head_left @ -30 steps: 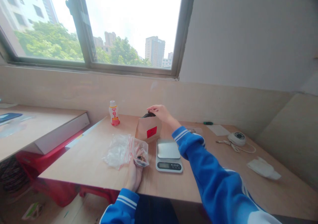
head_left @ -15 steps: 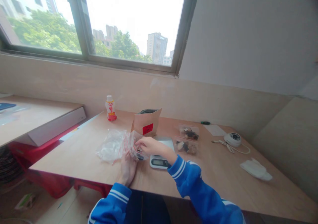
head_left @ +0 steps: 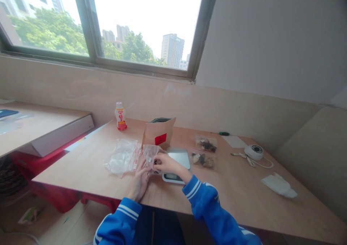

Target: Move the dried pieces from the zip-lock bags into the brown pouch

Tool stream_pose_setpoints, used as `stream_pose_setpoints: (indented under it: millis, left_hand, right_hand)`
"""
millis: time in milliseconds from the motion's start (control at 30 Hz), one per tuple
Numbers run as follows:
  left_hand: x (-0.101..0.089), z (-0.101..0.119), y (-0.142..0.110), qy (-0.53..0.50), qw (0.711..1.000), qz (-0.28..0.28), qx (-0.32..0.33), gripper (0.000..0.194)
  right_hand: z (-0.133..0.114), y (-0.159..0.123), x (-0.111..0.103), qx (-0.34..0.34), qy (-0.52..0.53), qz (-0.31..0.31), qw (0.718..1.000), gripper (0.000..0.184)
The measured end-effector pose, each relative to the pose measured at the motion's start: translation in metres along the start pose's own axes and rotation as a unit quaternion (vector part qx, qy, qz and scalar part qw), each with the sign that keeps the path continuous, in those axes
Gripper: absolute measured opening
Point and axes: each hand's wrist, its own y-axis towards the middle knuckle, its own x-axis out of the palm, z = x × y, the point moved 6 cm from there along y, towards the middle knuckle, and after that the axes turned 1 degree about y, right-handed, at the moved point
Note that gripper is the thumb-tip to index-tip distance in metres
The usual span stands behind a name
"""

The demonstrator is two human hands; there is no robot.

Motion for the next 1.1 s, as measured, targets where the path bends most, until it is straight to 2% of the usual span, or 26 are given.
stream_pose_setpoints:
  millis: [233, 400, 600, 767, 867, 967, 1100]
  left_hand:
    - [0.002, -0.006, 0.001, -0.018, 0.999, -0.022, -0.043, 0.055]
    - [-0.002, -0.01, 0.001, -0.027, 0.997, -0.004, -0.077, 0.038]
    - [-0.006, -0.012, 0.004, -0.047, 0.997, 0.013, -0.065, 0.041]
    - [-0.006, -0.01, 0.004, -0.043, 0.996, 0.031, -0.07, 0.043]
    - [-0.006, -0.008, 0.003, -0.047, 0.995, 0.04, -0.075, 0.041]
    - [-0.006, -0.007, 0.001, -0.053, 0.994, 0.059, -0.078, 0.045]
    - [-0.011, -0.006, 0.0, -0.064, 0.99, 0.101, -0.078, 0.046]
  right_hand:
    - [0.006, -0.008, -0.016, 0.037, 0.045, 0.059, 0.997, 0.012]
    - [0.004, -0.013, -0.023, 0.051, 0.07, 0.103, 0.991, 0.007]
    - [0.01, -0.017, -0.026, 0.061, 0.135, 0.153, 0.977, 0.013]
    - [0.008, -0.025, -0.038, 0.045, 0.114, 0.206, 0.971, 0.017]
    - [-0.005, -0.033, -0.053, 0.06, 0.098, 0.245, 0.963, 0.02]
    - [-0.031, -0.038, -0.078, 0.051, 0.101, 0.309, 0.944, 0.027]
    - [-0.069, -0.017, -0.116, 0.012, 0.015, 0.37, 0.929, 0.024]
